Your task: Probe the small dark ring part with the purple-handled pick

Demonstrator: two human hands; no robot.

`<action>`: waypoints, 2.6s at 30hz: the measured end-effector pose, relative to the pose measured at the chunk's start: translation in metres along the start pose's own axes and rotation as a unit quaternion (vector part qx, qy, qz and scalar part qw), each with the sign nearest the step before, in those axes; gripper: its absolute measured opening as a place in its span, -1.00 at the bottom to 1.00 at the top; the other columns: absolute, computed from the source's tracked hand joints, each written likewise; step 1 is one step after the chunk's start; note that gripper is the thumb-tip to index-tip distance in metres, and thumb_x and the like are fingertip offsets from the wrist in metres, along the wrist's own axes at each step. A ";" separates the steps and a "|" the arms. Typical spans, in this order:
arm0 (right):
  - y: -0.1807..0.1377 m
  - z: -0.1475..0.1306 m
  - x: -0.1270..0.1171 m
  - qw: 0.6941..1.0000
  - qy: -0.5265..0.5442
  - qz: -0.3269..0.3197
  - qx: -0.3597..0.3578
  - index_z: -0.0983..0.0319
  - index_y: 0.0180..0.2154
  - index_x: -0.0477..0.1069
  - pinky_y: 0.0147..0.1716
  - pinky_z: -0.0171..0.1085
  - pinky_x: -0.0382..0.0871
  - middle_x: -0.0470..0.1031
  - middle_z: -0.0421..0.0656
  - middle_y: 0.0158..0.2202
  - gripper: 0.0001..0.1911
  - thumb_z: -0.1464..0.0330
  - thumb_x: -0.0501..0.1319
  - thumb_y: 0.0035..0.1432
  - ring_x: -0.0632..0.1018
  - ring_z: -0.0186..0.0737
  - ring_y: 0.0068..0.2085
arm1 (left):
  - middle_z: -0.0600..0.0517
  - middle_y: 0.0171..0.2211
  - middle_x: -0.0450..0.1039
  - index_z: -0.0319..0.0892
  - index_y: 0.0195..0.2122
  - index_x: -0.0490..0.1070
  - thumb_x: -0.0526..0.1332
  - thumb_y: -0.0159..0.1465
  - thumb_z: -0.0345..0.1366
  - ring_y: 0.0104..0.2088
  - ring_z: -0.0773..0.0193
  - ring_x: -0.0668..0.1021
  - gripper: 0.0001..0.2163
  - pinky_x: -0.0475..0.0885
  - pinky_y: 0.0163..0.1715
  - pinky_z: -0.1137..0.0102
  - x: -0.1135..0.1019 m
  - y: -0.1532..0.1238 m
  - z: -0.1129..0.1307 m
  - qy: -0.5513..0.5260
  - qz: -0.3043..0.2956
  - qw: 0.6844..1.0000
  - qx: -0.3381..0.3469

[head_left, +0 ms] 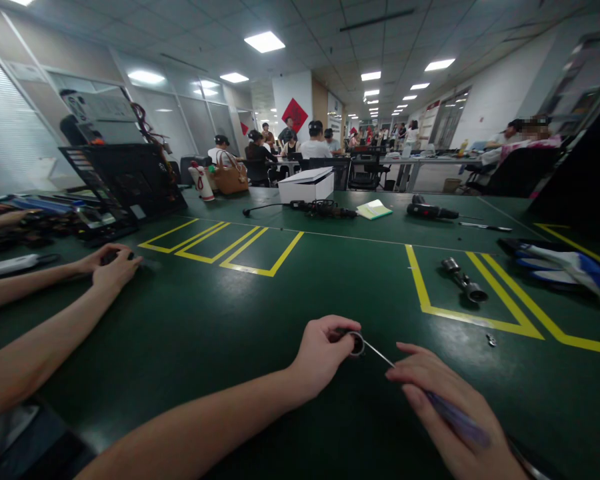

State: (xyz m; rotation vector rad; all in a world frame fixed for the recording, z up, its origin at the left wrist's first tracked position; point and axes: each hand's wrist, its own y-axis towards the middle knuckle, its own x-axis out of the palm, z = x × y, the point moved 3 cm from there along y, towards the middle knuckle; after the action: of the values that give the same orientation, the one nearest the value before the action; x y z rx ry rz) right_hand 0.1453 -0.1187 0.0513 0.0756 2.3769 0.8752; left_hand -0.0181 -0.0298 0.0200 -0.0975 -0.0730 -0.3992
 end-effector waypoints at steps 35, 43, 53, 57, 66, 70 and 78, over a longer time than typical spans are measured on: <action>-0.005 0.012 0.010 0.994 0.062 -0.049 0.071 0.10 -0.16 0.46 -0.19 -0.29 0.51 0.57 -0.15 -0.23 -0.82 0.35 0.13 0.22 0.58 -0.22 -0.18 | -0.02 -0.30 0.55 -0.26 -0.22 0.49 0.28 -0.03 -0.61 -0.24 0.24 0.55 -0.68 0.42 -0.13 0.30 0.004 -0.003 0.007 -0.072 0.040 0.995 -0.061; -0.012 0.007 0.013 0.993 -0.081 -0.049 -0.065 0.09 -0.01 0.37 -0.08 -0.22 0.50 0.57 -0.12 -0.10 -0.69 0.36 0.20 0.17 0.56 -0.15 -0.06 | -0.04 -0.30 0.55 -0.27 -0.25 0.48 0.24 -0.02 -0.61 -0.25 0.23 0.56 -0.71 0.43 -0.18 0.30 0.007 -0.006 0.008 -0.082 0.027 0.995 -0.047; -0.002 -0.012 0.010 0.980 -0.126 -0.079 -0.133 0.15 -0.03 0.34 -0.12 -0.24 0.53 0.60 -0.09 -0.18 -0.70 0.40 0.16 0.18 0.60 -0.13 -0.14 | -0.08 -0.16 0.45 -0.28 -0.39 0.44 0.17 -0.03 -0.62 -0.29 0.23 0.55 -0.80 0.48 -0.32 0.32 0.007 -0.004 0.005 -0.058 0.043 0.997 -0.015; -0.001 -0.012 0.011 0.980 -0.131 -0.083 -0.127 0.17 -0.04 0.36 -0.14 -0.23 0.54 0.60 -0.08 -0.19 -0.72 0.41 0.15 0.18 0.60 -0.13 -0.16 | -0.08 -0.18 0.43 -0.29 -0.42 0.43 0.15 -0.04 -0.62 -0.28 0.21 0.55 -0.81 0.49 -0.31 0.30 0.007 -0.002 0.004 -0.057 0.049 0.997 -0.010; -0.005 -0.009 0.014 0.979 -0.137 -0.072 -0.130 0.19 -0.03 0.35 -0.12 -0.21 0.53 0.60 -0.09 -0.18 -0.71 0.43 0.14 0.18 0.60 -0.13 -0.13 | -0.06 -0.21 0.46 -0.26 -0.46 0.44 0.14 -0.07 -0.63 -0.25 0.21 0.54 -0.80 0.46 -0.27 0.32 0.005 0.001 -0.002 -0.044 0.068 0.996 0.025; -0.003 -0.009 0.015 0.981 -0.138 -0.067 -0.116 0.20 -0.07 0.38 -0.17 -0.23 0.55 0.61 -0.08 -0.22 -0.75 0.43 0.12 0.20 0.61 -0.15 -0.16 | -0.07 -0.21 0.46 -0.27 -0.44 0.44 0.15 -0.06 -0.63 -0.23 0.20 0.54 -0.80 0.46 -0.24 0.31 0.006 -0.001 0.001 -0.037 0.056 0.997 0.023; -0.008 -0.009 0.012 0.985 -0.114 -0.041 -0.121 0.18 -0.03 0.38 -0.13 -0.24 0.52 0.60 -0.08 -0.18 -0.69 0.44 0.16 0.16 0.59 -0.14 -0.14 | -0.06 -0.19 0.44 -0.27 -0.43 0.40 0.17 -0.03 -0.60 -0.26 0.21 0.55 -0.84 0.48 -0.32 0.32 0.005 -0.001 0.001 -0.050 0.053 0.997 0.016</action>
State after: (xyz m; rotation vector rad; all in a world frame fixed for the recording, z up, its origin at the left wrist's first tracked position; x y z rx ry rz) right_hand 0.1316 -0.1266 0.0455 -0.0181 2.0344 1.0492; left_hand -0.0138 -0.0321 0.0218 -0.0891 -0.1730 -0.2873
